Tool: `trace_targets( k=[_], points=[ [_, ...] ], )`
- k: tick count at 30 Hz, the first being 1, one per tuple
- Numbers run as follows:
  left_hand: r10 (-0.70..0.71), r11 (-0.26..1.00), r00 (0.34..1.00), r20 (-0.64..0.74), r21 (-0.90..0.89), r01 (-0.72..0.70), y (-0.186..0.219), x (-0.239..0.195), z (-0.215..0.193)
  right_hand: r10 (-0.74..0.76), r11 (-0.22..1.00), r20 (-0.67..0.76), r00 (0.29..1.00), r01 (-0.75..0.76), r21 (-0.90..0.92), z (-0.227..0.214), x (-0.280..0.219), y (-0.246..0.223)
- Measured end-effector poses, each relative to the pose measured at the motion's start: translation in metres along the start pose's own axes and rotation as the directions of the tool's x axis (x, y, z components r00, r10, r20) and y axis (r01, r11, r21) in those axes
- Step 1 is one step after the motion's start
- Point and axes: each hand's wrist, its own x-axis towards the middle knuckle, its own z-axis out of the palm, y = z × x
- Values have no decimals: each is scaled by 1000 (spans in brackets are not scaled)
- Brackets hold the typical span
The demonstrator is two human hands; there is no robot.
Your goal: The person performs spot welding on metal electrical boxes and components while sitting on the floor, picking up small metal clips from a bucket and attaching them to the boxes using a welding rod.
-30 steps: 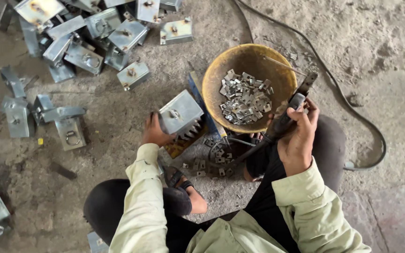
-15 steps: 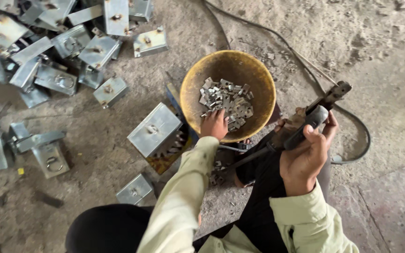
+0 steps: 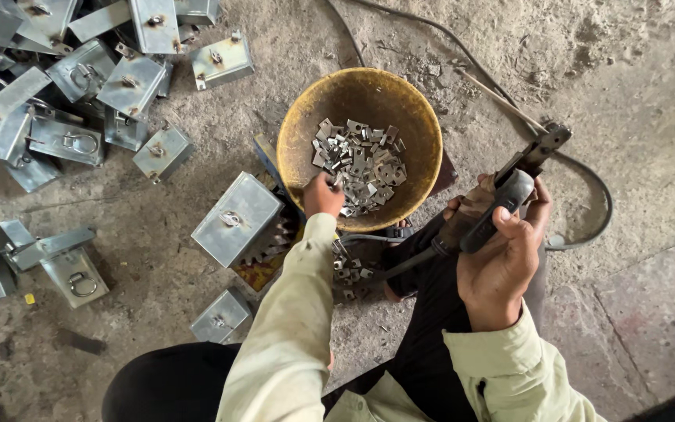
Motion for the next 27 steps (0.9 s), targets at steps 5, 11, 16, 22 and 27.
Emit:
trace_targets(
  k=[5,11,16,22,27],
  points=[
    [-164,391,976,-145,-917,-71,-11,-2,-11,1,1000,11,1000,-1,21,-2,-2,3],
    [-300,-50,915,269,-963,266,47,-5,-22,11,1000,32,999,-12,26,1,-5,3],
    [-220,705,944,245,-629,327,83,4,3,25,999,22,999,-26,37,3,-4,1],
    [236,959,924,302,79,-271,102,0,60,39,998,30,999,-40,41,4,-4,2],
    [183,917,911,368,269,-293,83,9,81,35,999,41,999,-36,18,6,-2,2]
  ],
)
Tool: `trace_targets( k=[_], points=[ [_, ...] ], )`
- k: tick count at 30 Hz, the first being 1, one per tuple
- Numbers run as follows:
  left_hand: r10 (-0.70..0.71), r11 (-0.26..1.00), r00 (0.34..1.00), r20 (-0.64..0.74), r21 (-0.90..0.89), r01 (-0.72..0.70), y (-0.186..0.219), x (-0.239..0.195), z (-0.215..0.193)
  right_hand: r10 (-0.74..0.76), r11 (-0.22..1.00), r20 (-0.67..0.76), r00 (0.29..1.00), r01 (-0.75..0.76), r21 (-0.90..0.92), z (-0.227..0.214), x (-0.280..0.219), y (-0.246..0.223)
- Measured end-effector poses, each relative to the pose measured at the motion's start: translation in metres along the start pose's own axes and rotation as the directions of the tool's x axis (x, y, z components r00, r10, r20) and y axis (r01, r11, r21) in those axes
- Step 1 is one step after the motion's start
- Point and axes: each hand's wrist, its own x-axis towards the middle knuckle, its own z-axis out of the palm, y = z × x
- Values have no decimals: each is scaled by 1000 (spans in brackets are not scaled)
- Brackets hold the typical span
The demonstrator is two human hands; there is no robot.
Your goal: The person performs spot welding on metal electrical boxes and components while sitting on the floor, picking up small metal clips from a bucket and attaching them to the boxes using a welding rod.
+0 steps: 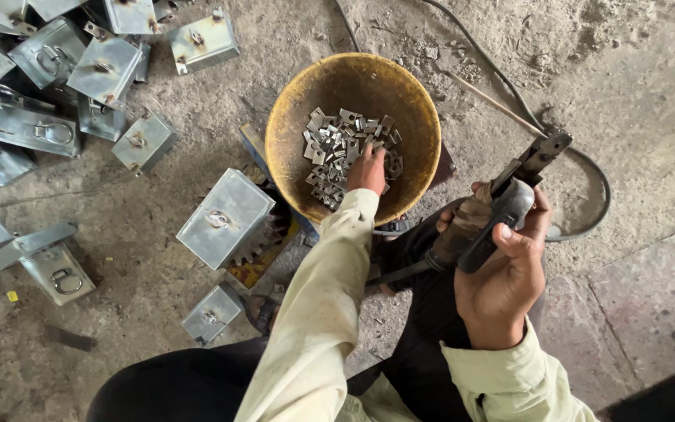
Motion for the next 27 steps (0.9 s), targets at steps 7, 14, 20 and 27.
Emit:
trace_targets(
  k=[7,14,20,27],
  points=[
    [-82,966,955,-285,-258,6,-42,-29,-25,24,1000,-4,1000,-24,5,2,0,2],
    [-253,800,865,-434,-597,-66,-71,-105,-91,49,999,32,998,-49,-1,12,-7,21],
    [-451,416,825,-340,-898,-143,-132,-213,-115,151,988,164,975,-143,-64,18,-22,65],
    [-863,77,482,-153,-982,-174,-205,-272,-83,263,893,375,889,-77,-444,26,-58,159]
  ],
)
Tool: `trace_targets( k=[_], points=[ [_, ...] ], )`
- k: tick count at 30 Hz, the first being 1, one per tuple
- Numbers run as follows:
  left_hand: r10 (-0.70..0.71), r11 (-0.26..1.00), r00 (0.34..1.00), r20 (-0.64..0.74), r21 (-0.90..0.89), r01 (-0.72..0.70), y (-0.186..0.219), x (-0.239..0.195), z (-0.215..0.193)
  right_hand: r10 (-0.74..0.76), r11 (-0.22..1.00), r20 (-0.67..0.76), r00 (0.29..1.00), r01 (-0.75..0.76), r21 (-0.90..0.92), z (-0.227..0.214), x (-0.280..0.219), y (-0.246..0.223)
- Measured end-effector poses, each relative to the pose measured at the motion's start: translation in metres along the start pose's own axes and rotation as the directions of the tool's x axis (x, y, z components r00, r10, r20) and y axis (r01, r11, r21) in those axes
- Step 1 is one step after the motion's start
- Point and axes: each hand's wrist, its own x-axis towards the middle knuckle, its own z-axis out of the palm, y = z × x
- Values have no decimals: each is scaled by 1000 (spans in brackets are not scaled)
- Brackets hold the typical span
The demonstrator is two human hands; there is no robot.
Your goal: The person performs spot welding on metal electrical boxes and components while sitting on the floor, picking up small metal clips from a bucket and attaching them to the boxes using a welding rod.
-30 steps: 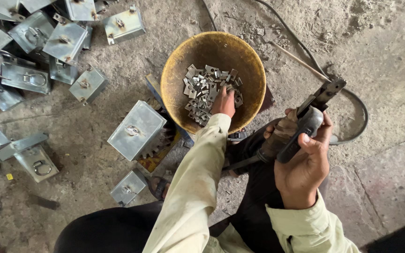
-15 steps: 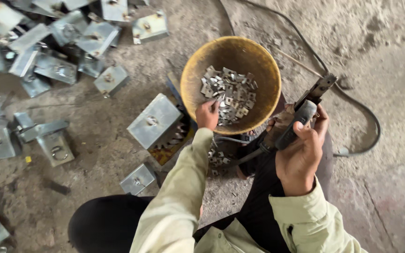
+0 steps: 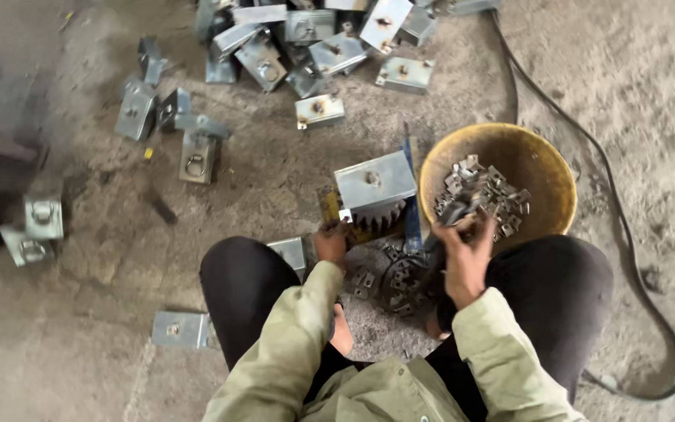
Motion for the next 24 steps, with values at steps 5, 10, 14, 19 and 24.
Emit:
trace_targets(
  k=[5,10,14,19,24],
  points=[
    [153,942,980,-125,318,-106,-31,20,24,43,881,169,985,42,-470,32,-19,30],
    [197,786,969,-150,616,-64,-39,28,31,-28,795,268,963,183,-578,31,-23,48],
    [348,794,926,-144,571,-210,-29,22,37,-169,653,371,913,386,-652,33,-27,64],
    [212,786,966,-149,614,-78,15,-4,37,-69,656,420,905,358,-665,31,-26,72],
    [173,765,972,-160,643,-30,35,-13,39,-38,625,413,910,344,-701,35,-24,75]
  ],
)
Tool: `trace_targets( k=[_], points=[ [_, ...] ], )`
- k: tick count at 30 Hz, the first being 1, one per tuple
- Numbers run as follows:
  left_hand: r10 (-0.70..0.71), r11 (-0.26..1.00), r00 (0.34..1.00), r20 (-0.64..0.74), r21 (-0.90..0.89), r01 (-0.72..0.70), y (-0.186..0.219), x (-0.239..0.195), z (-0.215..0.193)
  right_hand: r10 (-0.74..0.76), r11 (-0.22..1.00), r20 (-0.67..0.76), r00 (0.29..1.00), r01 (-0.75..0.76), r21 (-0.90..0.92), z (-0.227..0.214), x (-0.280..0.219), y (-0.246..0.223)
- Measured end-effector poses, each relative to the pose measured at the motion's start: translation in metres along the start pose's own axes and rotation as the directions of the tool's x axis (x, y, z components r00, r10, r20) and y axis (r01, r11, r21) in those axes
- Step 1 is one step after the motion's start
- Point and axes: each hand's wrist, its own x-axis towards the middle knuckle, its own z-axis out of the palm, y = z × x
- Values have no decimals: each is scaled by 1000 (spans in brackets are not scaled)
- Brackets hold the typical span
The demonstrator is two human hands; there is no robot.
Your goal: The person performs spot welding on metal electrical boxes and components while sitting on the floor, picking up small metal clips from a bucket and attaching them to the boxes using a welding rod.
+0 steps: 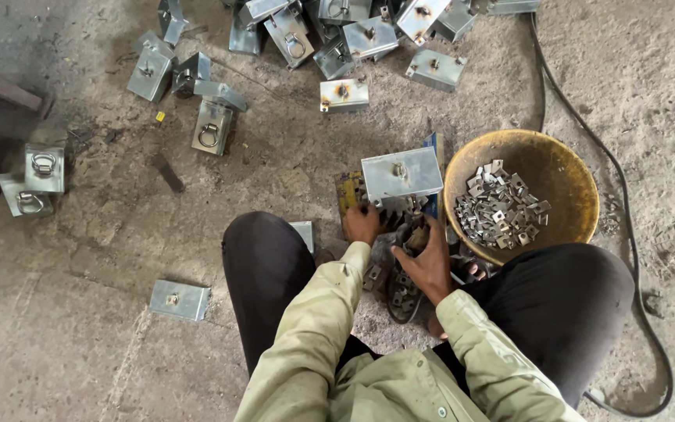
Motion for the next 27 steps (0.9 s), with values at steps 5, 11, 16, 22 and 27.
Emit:
trace_targets(
  k=[5,11,16,22,27],
  points=[
    [50,999,999,-2,11,-50,-14,7,9,-52,999,-35,998,52,-12,3,1,1],
    [48,998,999,22,32,-49,-22,15,15,-40,998,6,999,40,56,1,2,-9],
    [55,998,998,18,-6,-55,-20,13,17,14,999,30,999,-16,42,4,4,-10],
    [54,997,998,16,-60,-53,-28,17,23,-42,998,34,999,41,38,4,1,-2],
    [95,995,995,-5,-13,-95,-31,18,23,-85,996,19,996,85,12,7,1,5]
  ],
)
